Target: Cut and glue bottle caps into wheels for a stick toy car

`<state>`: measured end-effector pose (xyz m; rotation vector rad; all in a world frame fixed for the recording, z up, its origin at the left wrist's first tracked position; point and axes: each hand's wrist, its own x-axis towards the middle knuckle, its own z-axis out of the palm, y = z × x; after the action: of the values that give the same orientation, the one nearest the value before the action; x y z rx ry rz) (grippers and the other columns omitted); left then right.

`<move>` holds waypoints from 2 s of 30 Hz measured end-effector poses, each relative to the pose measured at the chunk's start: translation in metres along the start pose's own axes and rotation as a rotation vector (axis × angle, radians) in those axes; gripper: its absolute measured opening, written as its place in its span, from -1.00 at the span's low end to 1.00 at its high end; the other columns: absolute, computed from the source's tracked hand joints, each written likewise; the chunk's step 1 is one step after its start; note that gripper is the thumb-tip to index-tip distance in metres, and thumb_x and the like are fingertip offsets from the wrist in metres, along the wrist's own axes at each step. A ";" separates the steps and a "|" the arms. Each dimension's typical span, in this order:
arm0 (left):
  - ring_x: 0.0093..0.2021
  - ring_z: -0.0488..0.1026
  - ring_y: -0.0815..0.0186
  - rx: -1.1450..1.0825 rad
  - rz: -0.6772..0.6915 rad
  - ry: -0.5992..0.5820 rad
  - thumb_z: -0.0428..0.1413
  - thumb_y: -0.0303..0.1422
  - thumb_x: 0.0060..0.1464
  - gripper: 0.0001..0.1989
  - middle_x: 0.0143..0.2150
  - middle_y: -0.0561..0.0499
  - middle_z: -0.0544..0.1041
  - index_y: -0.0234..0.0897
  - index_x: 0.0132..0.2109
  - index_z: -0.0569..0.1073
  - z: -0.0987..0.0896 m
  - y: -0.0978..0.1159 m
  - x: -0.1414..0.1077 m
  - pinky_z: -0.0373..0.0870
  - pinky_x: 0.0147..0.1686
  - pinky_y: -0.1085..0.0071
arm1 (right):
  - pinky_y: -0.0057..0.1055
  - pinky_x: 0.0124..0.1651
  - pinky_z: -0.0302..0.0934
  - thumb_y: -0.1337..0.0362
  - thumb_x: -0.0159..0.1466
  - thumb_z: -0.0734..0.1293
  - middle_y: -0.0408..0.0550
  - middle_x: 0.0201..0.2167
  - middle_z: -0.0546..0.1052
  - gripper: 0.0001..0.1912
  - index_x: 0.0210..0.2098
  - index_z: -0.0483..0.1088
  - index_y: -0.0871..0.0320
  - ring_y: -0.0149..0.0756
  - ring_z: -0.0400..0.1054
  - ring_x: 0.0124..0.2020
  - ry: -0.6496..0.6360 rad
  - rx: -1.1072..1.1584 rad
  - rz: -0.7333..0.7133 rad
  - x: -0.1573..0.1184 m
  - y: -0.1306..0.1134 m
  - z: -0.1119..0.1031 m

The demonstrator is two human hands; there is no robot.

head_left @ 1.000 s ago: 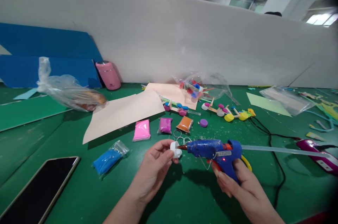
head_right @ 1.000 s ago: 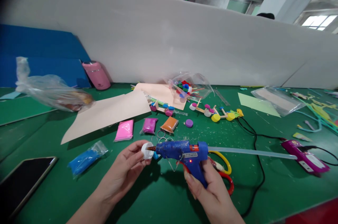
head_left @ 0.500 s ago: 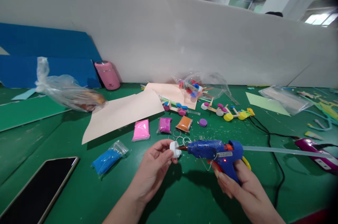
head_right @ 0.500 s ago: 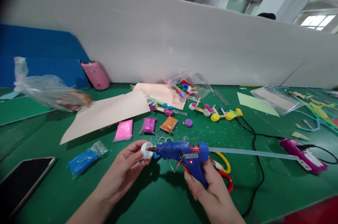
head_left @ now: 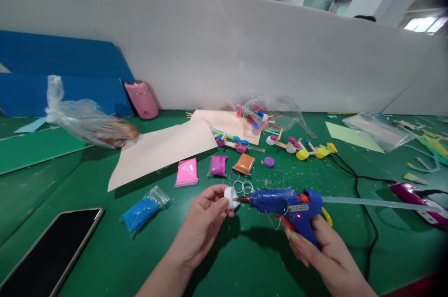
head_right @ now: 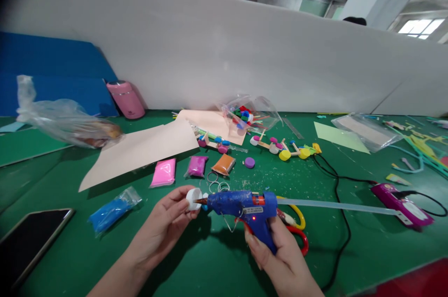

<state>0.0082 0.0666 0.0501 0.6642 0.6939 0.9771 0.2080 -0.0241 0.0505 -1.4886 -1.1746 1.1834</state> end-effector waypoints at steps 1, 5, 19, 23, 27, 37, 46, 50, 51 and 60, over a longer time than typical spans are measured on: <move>-0.44 0.30 0.46 -0.002 0.001 -0.004 0.15 -0.45 -0.08 -0.85 -0.37 0.01 0.41 -0.35 -0.27 0.46 0.000 0.000 0.000 0.25 -0.41 0.54 | -0.52 -0.58 0.10 0.12 0.17 0.23 -0.15 -0.58 0.30 -0.73 -0.23 0.30 0.18 -0.44 0.12 -0.60 0.003 0.000 -0.006 0.000 -0.001 0.001; -0.45 0.31 0.46 -0.002 -0.008 0.015 0.17 -0.44 -0.10 -0.84 -0.37 0.00 0.42 -0.35 -0.28 0.47 0.001 0.000 0.000 0.26 -0.41 0.54 | -0.52 -0.57 0.09 0.11 0.18 0.21 -0.17 -0.58 0.29 -0.72 -0.21 0.27 0.16 -0.44 0.10 -0.60 -0.008 0.009 -0.017 0.001 -0.003 0.003; -0.46 0.32 0.47 -0.012 0.002 0.009 0.14 -0.45 -0.06 -0.86 -0.39 0.02 0.41 -0.36 -0.27 0.45 0.000 -0.001 0.000 0.27 -0.40 0.54 | -0.53 -0.56 0.09 0.08 0.17 0.23 -0.17 -0.56 0.28 -0.70 -0.21 0.28 0.15 -0.45 0.09 -0.59 -0.029 0.034 0.049 -0.004 0.002 0.001; -0.44 0.33 0.46 -0.020 0.016 -0.010 0.11 -0.46 -0.03 -0.88 -0.38 0.00 0.42 -0.37 -0.27 0.45 0.000 -0.001 0.000 0.28 -0.38 0.53 | -0.53 -0.56 0.08 0.10 0.15 0.24 -0.17 -0.56 0.28 -0.71 -0.23 0.29 0.15 -0.45 0.08 -0.59 -0.014 0.052 0.043 -0.003 0.001 0.003; -0.41 0.34 0.44 -0.036 0.018 -0.011 0.10 -0.46 -0.02 -0.88 -0.36 0.00 0.42 -0.36 -0.26 0.45 -0.001 -0.001 0.000 0.29 -0.36 0.53 | -0.53 -0.55 0.09 0.08 0.17 0.22 -0.18 -0.57 0.26 -0.70 -0.21 0.27 0.15 -0.45 0.08 -0.59 -0.022 0.037 0.048 -0.005 0.000 0.003; -0.44 0.33 0.46 -0.138 0.007 -0.041 0.09 -0.45 -0.01 -0.85 -0.38 0.02 0.41 -0.37 -0.23 0.45 -0.004 -0.001 0.000 0.28 -0.38 0.56 | -0.54 -0.56 0.13 0.07 0.19 0.18 -0.20 -0.59 0.27 -0.74 -0.28 0.25 0.14 -0.44 0.13 -0.60 -0.006 -0.063 -0.010 -0.005 0.005 -0.001; -0.45 0.34 0.45 -0.154 -0.001 -0.053 0.09 -0.45 -0.03 -0.84 -0.40 0.00 0.42 -0.39 -0.24 0.46 -0.005 0.000 -0.002 0.29 -0.39 0.54 | -0.53 -0.54 0.13 0.12 0.22 0.17 -0.19 -0.56 0.28 -0.77 -0.23 0.20 0.15 -0.46 0.14 -0.58 -0.039 -0.050 -0.021 -0.003 0.011 -0.003; -0.46 0.34 0.44 -0.160 -0.010 -0.060 0.10 -0.44 -0.04 -0.83 -0.41 0.00 0.41 -0.39 -0.23 0.46 -0.005 0.000 -0.002 0.28 -0.41 0.54 | -0.52 -0.55 0.13 0.10 0.21 0.17 -0.19 -0.58 0.26 -0.75 -0.26 0.20 0.17 -0.46 0.12 -0.59 -0.015 -0.042 -0.031 -0.002 0.008 0.000; -0.46 0.34 0.44 -0.163 -0.010 -0.064 0.10 -0.44 -0.04 -0.83 -0.41 0.00 0.42 -0.39 -0.23 0.46 -0.005 0.000 -0.002 0.29 -0.41 0.54 | -0.52 -0.55 0.12 0.09 0.20 0.18 -0.20 -0.59 0.26 -0.74 -0.27 0.20 0.17 -0.46 0.11 -0.60 0.001 -0.038 -0.035 -0.002 0.007 0.001; -0.48 0.35 0.44 -0.182 -0.017 -0.082 0.13 -0.42 -0.07 -0.83 -0.39 -0.01 0.46 -0.36 -0.26 0.49 -0.006 0.000 -0.001 0.30 -0.39 0.53 | -0.52 -0.57 0.10 0.08 0.18 0.21 -0.19 -0.58 0.26 -0.71 -0.26 0.24 0.18 -0.47 0.11 -0.60 0.051 0.020 -0.014 -0.001 0.004 0.003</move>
<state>0.0033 0.0664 0.0470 0.5341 0.5306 0.9785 0.2057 -0.0252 0.0461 -1.4852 -1.1340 1.1380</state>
